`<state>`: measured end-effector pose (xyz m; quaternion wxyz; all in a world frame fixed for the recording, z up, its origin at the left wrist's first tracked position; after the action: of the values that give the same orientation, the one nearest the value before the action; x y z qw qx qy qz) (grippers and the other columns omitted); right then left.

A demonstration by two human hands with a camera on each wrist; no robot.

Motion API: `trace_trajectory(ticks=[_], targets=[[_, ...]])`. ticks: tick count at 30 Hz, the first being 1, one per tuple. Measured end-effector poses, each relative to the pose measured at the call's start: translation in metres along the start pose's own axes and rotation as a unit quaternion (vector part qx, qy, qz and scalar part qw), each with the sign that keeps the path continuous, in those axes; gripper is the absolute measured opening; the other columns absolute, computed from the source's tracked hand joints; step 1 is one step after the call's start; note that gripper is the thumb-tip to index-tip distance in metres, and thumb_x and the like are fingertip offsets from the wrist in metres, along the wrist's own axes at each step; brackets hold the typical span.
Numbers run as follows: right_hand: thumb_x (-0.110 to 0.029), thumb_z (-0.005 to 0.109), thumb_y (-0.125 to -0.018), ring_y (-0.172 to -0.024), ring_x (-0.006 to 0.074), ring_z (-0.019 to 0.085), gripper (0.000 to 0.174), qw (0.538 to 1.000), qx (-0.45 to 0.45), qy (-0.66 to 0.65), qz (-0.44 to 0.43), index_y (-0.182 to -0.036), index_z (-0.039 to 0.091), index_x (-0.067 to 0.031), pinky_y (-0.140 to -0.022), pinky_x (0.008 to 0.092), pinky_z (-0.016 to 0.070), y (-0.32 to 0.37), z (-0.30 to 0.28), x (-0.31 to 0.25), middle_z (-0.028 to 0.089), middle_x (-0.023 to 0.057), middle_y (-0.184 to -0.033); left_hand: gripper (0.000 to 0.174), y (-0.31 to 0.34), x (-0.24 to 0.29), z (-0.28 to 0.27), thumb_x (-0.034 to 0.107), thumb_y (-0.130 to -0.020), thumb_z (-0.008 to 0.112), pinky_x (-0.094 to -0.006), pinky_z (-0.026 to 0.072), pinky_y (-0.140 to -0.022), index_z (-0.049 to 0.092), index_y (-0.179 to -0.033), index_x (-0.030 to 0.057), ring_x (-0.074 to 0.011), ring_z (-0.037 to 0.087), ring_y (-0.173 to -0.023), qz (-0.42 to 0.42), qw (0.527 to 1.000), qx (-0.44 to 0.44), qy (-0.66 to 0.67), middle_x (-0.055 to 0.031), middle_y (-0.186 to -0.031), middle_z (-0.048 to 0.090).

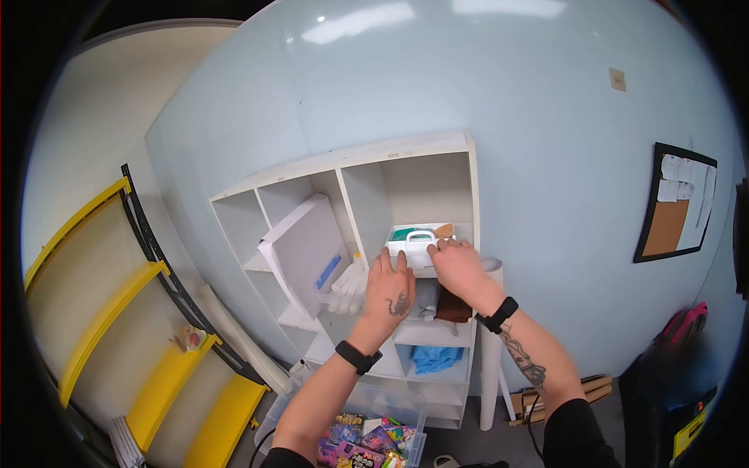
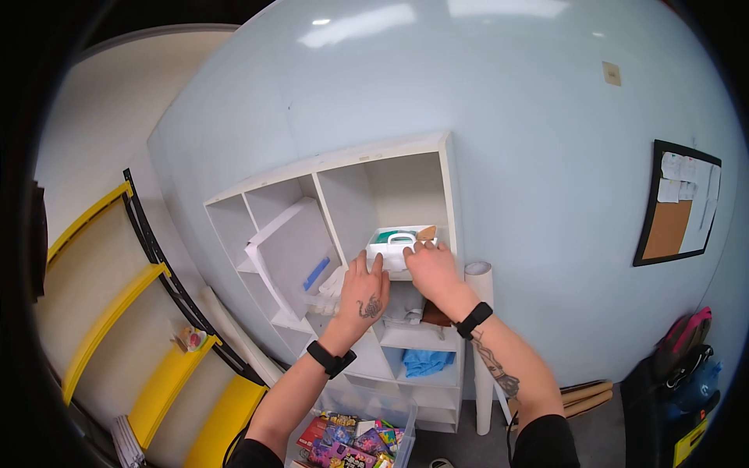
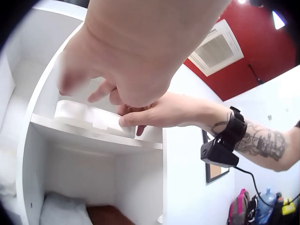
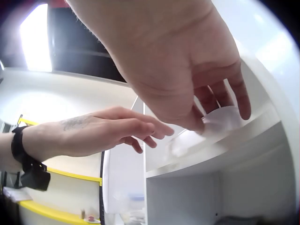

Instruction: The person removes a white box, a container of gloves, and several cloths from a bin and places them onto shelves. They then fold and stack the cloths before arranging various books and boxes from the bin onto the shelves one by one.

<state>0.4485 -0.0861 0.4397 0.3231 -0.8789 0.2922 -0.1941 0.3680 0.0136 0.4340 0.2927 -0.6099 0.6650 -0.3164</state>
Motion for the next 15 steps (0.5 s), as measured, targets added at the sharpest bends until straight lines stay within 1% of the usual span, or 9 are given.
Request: trace_trajectory(ticks=[3,6,9,12,15], targets=[[-0.002,0.063,-0.079,-0.1,0.0319,0.066,0.021,0.999,-0.008,-0.017,0.03,-0.1,0.066,-0.0003,-0.085,0.0429,0.0562,-0.002,0.01,0.002,0.067,0.016,-0.1,0.04,-0.008,-0.001,0.019,0.02,-0.096,0.054,-0.0511,0.0424,-0.104,0.06,-0.126,-0.0048,-0.0462,0.053,-0.117,-0.011,0.999,-0.041,0.032,-0.0343,-0.125,0.055],[-0.002,0.064,-0.079,-0.102,0.0318,0.066,0.021,0.998,-0.024,-0.002,0.06,-0.1,0.066,0.0004,-0.084,0.0432,0.0563,-0.006,0.015,0.006,0.066,0.0167,-0.102,0.038,-0.007,-0.008,0.037,0.02,-0.097,0.053,-0.0508,0.0429,-0.103,0.061,-0.125,-0.0044,-0.047,0.053,-0.119,0.007,0.999,-0.037,0.026,-0.0324,-0.127,0.056],[-0.001,0.066,-0.078,-0.103,0.0305,0.065,0.023,0.996,-0.024,0.017,0.09,-0.101,0.065,0.0004,-0.082,0.0423,0.0568,-0.013,0.034,0.013,0.066,0.0159,-0.102,0.037,-0.002,-0.009,0.048,0.017,-0.097,0.051,-0.049,0.0428,-0.102,0.06,-0.124,-0.0062,-0.0448,0.055,-0.114,-0.002,0.998,-0.049,0.035,-0.0326,-0.124,0.057],[-0.002,0.068,-0.077,-0.101,0.029,0.065,0.025,0.993,-0.024,0.052,0.107,-0.101,0.065,0.0017,-0.082,0.0402,0.057,-0.019,0.042,0.019,0.065,0.0153,-0.1,0.038,0.001,-0.004,0.049,0.019,-0.099,0.05,-0.0491,0.0415,-0.103,0.06,-0.127,-0.004,-0.0444,0.055,-0.116,0.008,1.0,-0.019,0.001,-0.0301,-0.126,0.057],[-0.003,0.072,-0.075,-0.098,0.0296,0.065,0.027,0.993,-0.026,0.048,0.1,-0.1,0.065,0.0036,-0.08,0.0388,0.0565,-0.019,0.043,0.018,0.064,0.0162,-0.1,0.039,-0.003,-0.003,0.053,0.022,-0.1,0.048,-0.0484,0.0409,-0.103,0.058,-0.13,-0.0016,-0.0427,0.055,-0.117,0.009,1.0,-0.01,-0.013,-0.0271,-0.129,0.057]])
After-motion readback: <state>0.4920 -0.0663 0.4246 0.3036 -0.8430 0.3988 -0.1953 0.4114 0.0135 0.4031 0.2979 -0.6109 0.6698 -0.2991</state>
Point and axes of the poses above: each hand's wrist, its own y-axis away from the middle knuckle, its own z-axis out of the palm, x = y × z, the point moved 8 cm from there along -y, towards the middle knuckle
